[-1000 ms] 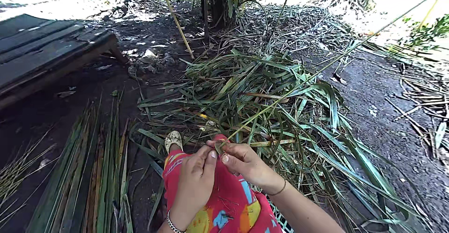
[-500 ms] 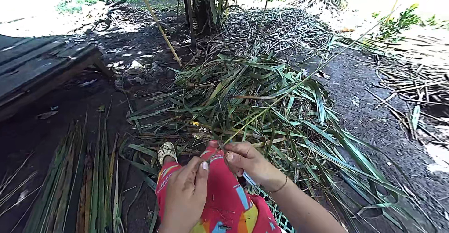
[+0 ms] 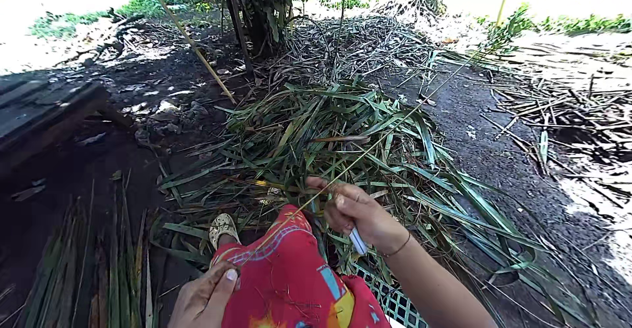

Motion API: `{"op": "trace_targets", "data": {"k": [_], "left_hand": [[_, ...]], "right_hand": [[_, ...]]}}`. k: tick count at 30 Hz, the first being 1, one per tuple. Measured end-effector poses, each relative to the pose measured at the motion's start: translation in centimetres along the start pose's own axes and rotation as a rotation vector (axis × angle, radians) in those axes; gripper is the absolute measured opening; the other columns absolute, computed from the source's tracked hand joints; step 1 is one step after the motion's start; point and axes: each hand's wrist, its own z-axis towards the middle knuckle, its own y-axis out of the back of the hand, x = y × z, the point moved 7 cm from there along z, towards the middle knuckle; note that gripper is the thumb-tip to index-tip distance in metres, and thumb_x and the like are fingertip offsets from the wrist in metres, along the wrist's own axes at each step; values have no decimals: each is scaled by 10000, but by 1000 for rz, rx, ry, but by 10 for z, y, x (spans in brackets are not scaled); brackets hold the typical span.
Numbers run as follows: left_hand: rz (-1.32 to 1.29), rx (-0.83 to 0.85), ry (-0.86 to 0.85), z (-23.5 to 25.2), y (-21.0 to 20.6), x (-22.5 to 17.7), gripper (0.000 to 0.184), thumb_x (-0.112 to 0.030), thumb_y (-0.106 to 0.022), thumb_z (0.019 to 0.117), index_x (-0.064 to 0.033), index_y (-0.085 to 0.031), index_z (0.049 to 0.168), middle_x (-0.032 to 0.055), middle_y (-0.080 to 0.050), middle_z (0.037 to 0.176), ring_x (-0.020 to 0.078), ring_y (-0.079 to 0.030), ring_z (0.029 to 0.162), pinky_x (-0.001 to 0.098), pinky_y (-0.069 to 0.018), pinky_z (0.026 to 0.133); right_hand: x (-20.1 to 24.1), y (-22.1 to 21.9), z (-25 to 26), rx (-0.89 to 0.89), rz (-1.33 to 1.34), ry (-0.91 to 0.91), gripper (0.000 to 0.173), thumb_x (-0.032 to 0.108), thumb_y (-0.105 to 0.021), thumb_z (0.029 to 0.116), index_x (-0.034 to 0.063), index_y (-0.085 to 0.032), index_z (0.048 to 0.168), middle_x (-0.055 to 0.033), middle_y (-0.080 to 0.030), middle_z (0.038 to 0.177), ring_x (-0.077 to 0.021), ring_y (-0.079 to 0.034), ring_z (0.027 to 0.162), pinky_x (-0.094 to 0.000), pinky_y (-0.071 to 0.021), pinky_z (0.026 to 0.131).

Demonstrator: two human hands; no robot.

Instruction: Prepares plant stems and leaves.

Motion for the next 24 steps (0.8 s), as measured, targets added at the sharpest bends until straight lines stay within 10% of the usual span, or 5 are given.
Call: {"op": "trace_targets", "data": {"k": [6,12,20,24], "left_hand": [[-269,78,103,-6,-10,5,360,-34,-370,990,-232,-636,849,-240,-554,682,-128,-454,565,77,-374,526],[-232,93,148,-14,8,12,351,-34,-366,995,-215,-631,852,-231,-553,683,-125,-454,564,76,-372,527],[-357,220,265,-2,-18,21,404,-52,-318,997,-255,-608,803,-227,-513,627,-114,-395,507,84,-324,479],[-416,228,277,-12,3,35,443,-70,-322,991,-293,-635,771,-232,-525,617,-113,-403,507,94,-325,478]], "right_hand": [[2,2,1,-43,-36,67,308,205,-510,1011,95,-672,1250,179,-502,590,68,-455,518,-132,-397,525],[47,76,-3,-389,-32,208,370,320,-413,1065,181,-631,1329,119,-452,495,12,-436,418,-157,-422,464],[-26,-41,-5,152,-38,-139,402,169,-440,1037,37,-532,1405,164,-487,696,66,-408,543,-127,-366,512],[3,14,1,-101,-15,13,349,239,-501,1009,107,-661,1290,176,-483,568,69,-421,491,-130,-369,501]]}}
